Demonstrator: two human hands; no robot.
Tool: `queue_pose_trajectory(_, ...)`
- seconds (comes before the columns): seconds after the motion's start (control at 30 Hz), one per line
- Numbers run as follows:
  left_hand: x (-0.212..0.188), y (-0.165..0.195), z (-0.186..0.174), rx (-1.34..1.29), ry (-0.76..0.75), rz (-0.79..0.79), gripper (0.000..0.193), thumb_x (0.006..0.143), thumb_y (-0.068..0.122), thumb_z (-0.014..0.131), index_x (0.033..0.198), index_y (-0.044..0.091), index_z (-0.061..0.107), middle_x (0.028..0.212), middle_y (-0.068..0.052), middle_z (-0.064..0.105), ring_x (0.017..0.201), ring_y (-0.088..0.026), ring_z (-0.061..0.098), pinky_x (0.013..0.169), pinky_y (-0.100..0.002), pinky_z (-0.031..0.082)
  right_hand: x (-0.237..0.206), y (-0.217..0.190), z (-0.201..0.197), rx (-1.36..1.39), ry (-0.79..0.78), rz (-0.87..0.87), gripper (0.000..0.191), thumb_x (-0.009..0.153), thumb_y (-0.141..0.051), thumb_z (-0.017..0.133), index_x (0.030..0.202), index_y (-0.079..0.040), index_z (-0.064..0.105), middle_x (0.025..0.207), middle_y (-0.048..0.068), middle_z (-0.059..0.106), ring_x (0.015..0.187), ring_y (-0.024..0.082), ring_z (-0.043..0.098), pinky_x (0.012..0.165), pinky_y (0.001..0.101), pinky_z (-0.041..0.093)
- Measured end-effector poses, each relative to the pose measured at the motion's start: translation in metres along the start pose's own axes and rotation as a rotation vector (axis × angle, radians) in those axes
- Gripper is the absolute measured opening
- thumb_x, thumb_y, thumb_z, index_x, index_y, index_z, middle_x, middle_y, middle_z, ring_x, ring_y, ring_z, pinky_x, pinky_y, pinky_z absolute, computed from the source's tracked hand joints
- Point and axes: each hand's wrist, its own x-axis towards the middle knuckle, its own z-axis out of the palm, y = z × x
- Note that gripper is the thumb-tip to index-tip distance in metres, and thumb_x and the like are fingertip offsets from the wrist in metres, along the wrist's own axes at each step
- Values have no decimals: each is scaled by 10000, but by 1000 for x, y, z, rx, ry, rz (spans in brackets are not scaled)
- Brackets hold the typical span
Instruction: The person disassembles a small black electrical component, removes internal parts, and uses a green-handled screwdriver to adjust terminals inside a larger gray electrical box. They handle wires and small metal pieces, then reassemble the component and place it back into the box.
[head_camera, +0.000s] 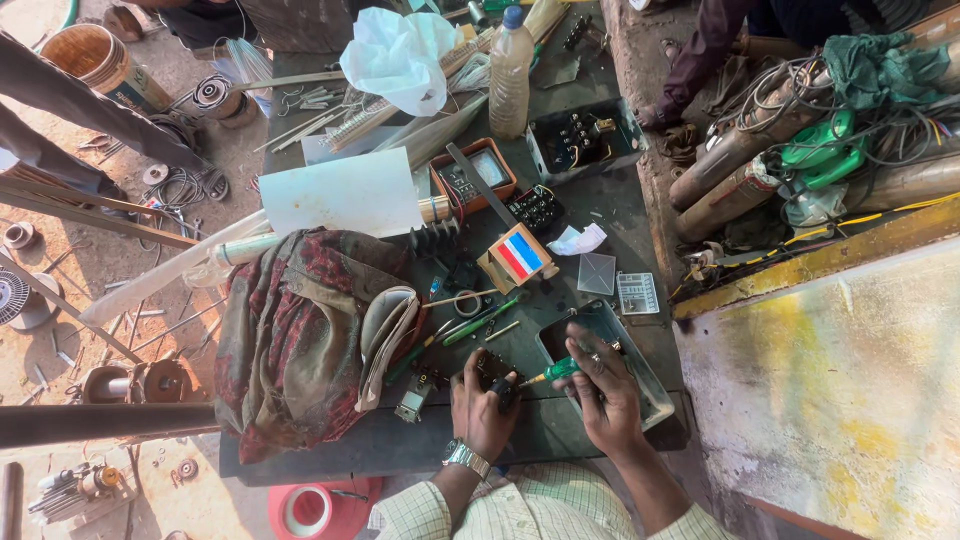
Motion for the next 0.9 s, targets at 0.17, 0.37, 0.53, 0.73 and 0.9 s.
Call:
queue_pose_trajectory(0.17, 0, 1, 0, -1, 17, -9, 398, 680, 205, 865, 1075, 230, 821, 1536, -145, 396, 1140, -416, 541, 926, -468, 516, 3, -9, -3, -84, 20, -122, 326, 938, 43, 741, 1226, -107, 769, 1200, 71, 714, 791, 109, 716, 671, 213, 602)
queue_pose_trajectory(0.37, 0, -1, 3, 26, -20, -31, 413, 669, 215, 883, 1076, 241, 819, 1530, -146, 385, 1125, -432, 529, 926, -484, 507, 12, -17, -6, -16, -157, 62, 411, 932, 57, 603, 1315, -88, 636, 1378, 107, 625, 773, 83, 764, 609, 206, 597)
queue_pose_trajectory(0.53, 0, -1, 6, 12, -26, -58, 400, 699, 210, 868, 1093, 247, 814, 1551, -136, 384, 1129, -417, 544, 918, -473, 516, 13, -16, 1, -280, 22, -243, 346, 971, -53, 741, 1304, -145, 731, 1148, 34, 691, 834, 121, 692, 675, 219, 581)
queue_pose_trajectory(0.73, 3, -1, 4, 14, 14, -11, 410, 670, 211, 883, 1073, 234, 818, 1525, -142, 397, 1134, -441, 531, 929, -488, 512, 14, -16, -4, -7, -148, 37, 327, 968, 14, 582, 1263, -75, 691, 1370, 131, 664, 739, 72, 770, 618, 211, 648)
queue_pose_trajectory(0.9, 2, -2, 13, -8, -37, -70, 408, 715, 209, 867, 1116, 243, 807, 1564, -145, 386, 1086, -408, 569, 905, -485, 515, 4, -10, 8, -376, 127, -120, 321, 954, -23, 704, 1270, -78, 727, 1295, 77, 733, 928, 181, 722, 783, 295, 597)
